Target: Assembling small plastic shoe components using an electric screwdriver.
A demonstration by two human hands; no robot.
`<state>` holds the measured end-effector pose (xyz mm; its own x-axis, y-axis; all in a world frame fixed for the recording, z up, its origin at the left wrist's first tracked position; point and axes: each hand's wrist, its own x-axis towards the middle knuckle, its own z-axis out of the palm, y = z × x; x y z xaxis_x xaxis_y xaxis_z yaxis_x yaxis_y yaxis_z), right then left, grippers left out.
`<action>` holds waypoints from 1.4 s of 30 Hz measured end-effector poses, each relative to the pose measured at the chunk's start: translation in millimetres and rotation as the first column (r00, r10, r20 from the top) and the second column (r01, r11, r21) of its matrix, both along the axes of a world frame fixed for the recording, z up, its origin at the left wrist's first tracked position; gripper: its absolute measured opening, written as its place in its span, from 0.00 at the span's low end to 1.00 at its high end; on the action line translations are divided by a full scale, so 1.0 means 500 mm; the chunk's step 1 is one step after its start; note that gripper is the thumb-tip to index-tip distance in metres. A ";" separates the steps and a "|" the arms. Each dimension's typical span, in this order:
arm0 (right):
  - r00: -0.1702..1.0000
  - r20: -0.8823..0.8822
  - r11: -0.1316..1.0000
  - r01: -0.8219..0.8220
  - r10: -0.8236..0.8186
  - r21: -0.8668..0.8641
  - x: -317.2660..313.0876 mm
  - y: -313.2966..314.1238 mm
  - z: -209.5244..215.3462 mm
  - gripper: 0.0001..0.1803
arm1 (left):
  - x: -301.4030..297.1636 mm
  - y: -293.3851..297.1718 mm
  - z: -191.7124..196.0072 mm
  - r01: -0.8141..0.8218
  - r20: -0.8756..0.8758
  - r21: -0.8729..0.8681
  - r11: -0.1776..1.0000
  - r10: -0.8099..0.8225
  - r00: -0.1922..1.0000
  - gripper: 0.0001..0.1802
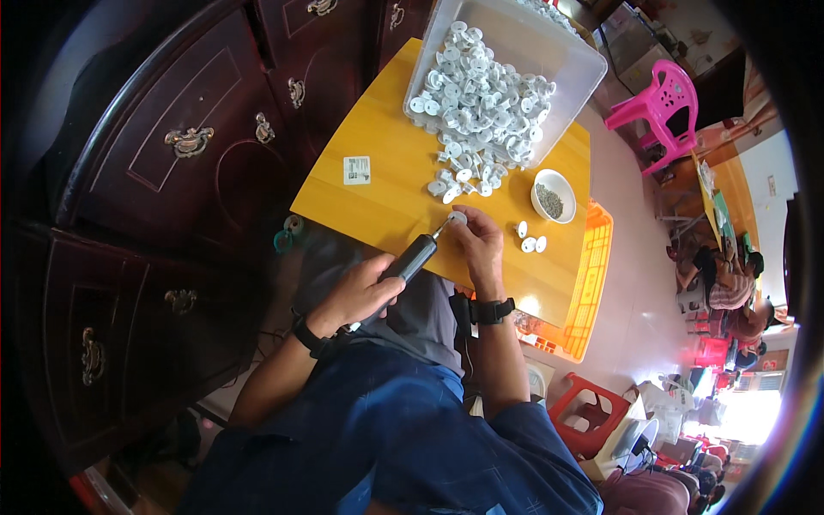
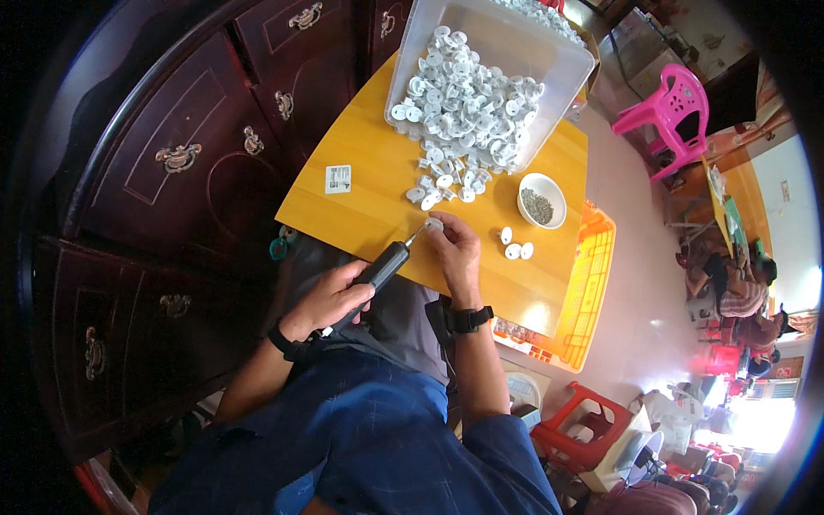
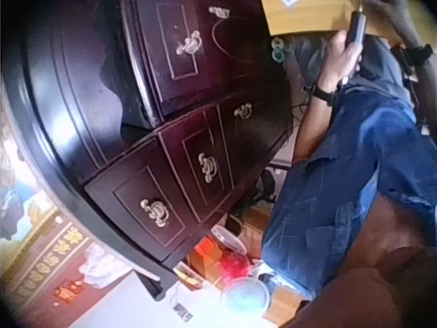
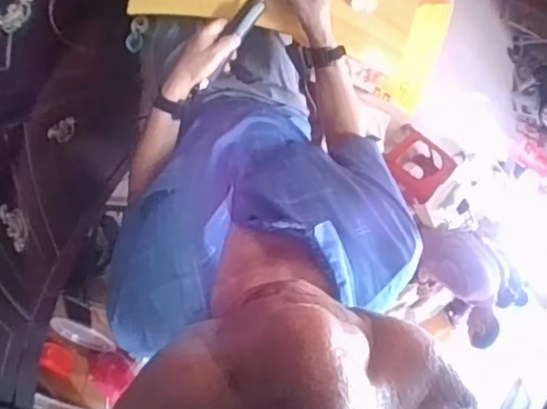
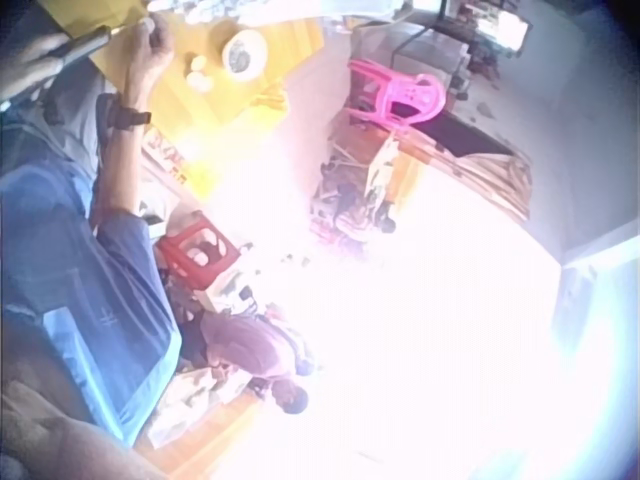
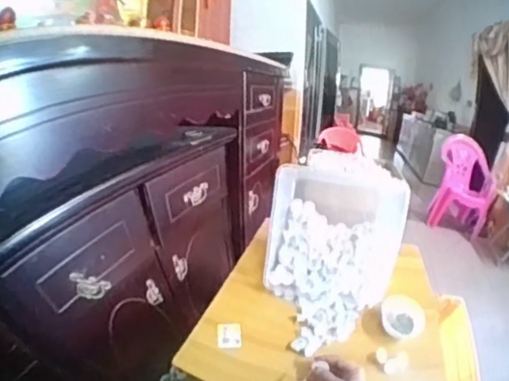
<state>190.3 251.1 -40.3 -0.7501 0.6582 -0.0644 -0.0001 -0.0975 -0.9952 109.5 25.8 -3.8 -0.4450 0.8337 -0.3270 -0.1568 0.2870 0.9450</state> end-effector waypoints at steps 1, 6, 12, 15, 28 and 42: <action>1.000 0.013 1.000 -0.004 0.004 0.013 0.000 0.002 -0.002 0.13 | -0.001 0.002 -0.001 -0.003 -0.013 0.006 1.000 0.004 1.000 0.12; 1.000 0.002 0.999 -0.005 0.005 0.032 -0.001 0.004 -0.013 0.13 | -0.001 0.007 -0.003 0.000 -0.017 -0.010 1.000 0.000 1.000 0.12; 0.998 0.067 1.000 0.000 -0.002 0.021 -0.002 0.001 -0.006 0.13 | -0.002 0.011 -0.003 -0.002 -0.018 -0.038 0.999 0.001 1.000 0.11; 0.999 0.042 1.000 0.001 -0.001 0.009 -0.001 -0.001 -0.005 0.12 | -0.002 0.012 -0.002 -0.001 -0.019 -0.044 0.999 0.000 1.000 0.11; 0.999 0.029 0.997 0.021 -0.024 0.077 -0.003 0.000 -0.027 0.10 | -0.001 0.009 -0.004 0.007 -0.017 -0.045 0.999 -0.008 1.000 0.12; 0.999 0.035 0.992 0.034 -0.038 0.125 -0.007 0.000 -0.034 0.09 | -0.003 0.009 0.000 0.018 0.022 -0.054 0.998 -0.017 1.000 0.12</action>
